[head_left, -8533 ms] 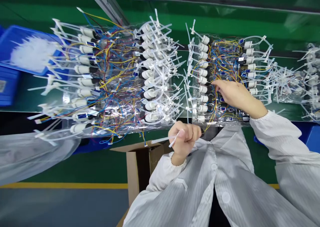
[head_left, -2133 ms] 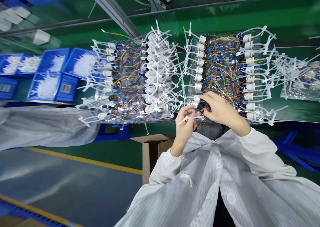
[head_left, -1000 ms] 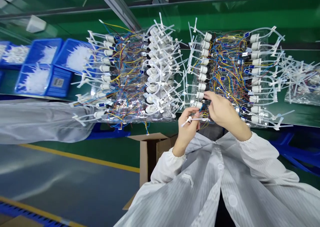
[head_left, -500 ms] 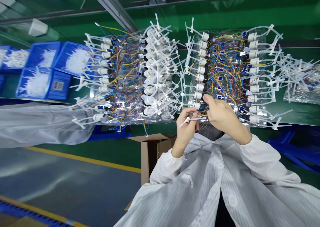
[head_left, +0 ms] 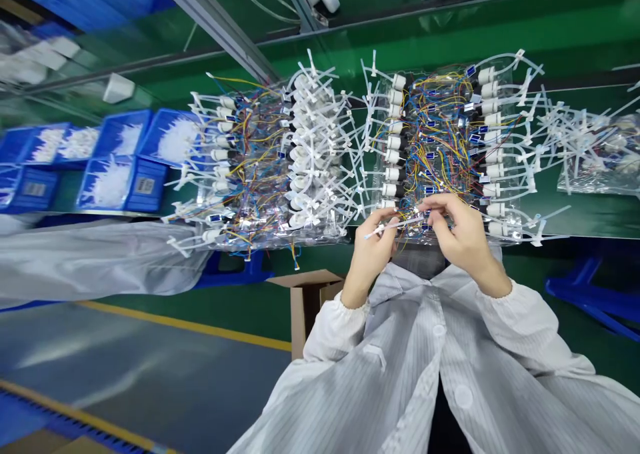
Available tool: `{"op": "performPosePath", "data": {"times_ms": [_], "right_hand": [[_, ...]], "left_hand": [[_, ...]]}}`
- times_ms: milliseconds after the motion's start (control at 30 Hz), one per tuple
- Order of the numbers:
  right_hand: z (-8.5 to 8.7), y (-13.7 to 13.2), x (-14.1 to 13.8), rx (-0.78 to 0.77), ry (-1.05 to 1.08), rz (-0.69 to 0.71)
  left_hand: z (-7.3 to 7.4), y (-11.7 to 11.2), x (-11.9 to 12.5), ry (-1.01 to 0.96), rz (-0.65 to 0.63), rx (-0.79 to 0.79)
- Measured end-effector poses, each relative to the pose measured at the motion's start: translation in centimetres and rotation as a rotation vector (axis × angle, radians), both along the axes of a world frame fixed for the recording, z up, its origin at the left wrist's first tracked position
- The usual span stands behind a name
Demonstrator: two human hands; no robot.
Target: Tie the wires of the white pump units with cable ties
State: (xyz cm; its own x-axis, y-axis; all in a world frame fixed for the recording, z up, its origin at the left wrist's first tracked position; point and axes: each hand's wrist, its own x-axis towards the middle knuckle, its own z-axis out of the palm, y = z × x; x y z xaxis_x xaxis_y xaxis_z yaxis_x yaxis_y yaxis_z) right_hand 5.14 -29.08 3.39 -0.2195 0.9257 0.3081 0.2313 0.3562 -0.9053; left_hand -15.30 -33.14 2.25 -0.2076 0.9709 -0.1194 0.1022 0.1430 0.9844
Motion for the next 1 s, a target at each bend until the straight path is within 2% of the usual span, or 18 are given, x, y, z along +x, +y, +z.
{"op": "performPosePath", "data": {"times_ms": [100,200,267,333,433,500,567,633,800,900,1000], "right_hand": [[-0.1,-1.1,1.1,-0.016,-0.004,-0.017],[-0.2,-1.9,2.0,-0.043,0.012,-0.037],[-0.2,-2.2,2.3,-0.072,0.027,-0.054],[0.0,-2.2,2.4,-0.104,0.045,-0.067],[0.1,-2.1,2.3,-0.136,0.059,-0.063],[-0.1,-2.1,2.1,-0.146,0.053,-0.049],[-0.3,-2.0,1.9,-0.14,0.027,-0.045],[-0.5,-2.0,1.6,-0.119,-0.022,-0.048],[-0.3,-1.7,0.8,-0.04,-0.147,-0.012],[0.2,-1.0,0.0,-0.02,-0.195,0.031],[0.5,0.0,-1.0,-0.038,-0.313,0.101]], "left_hand": [[0.5,-0.6,0.1,-0.03,0.062,0.054],[1.3,-2.0,-0.1,-0.204,0.233,0.291],[2.0,-3.2,-0.7,-0.361,0.242,0.423],[2.7,-4.3,-1.8,-0.515,0.122,0.516],[3.5,-5.3,-4.3,-0.766,-0.13,0.639],[4.0,-5.7,-5.7,-0.882,-0.279,0.669],[4.4,-5.8,-6.3,-0.879,-0.358,0.647],[4.7,-5.8,-5.8,-0.783,-0.335,0.596],[4.3,-5.4,-2.6,-0.551,-0.1,0.387],[3.1,-4.6,-1.4,-0.395,0.055,0.159],[1.6,-3.6,-1.1,-0.265,0.117,0.012]]}}
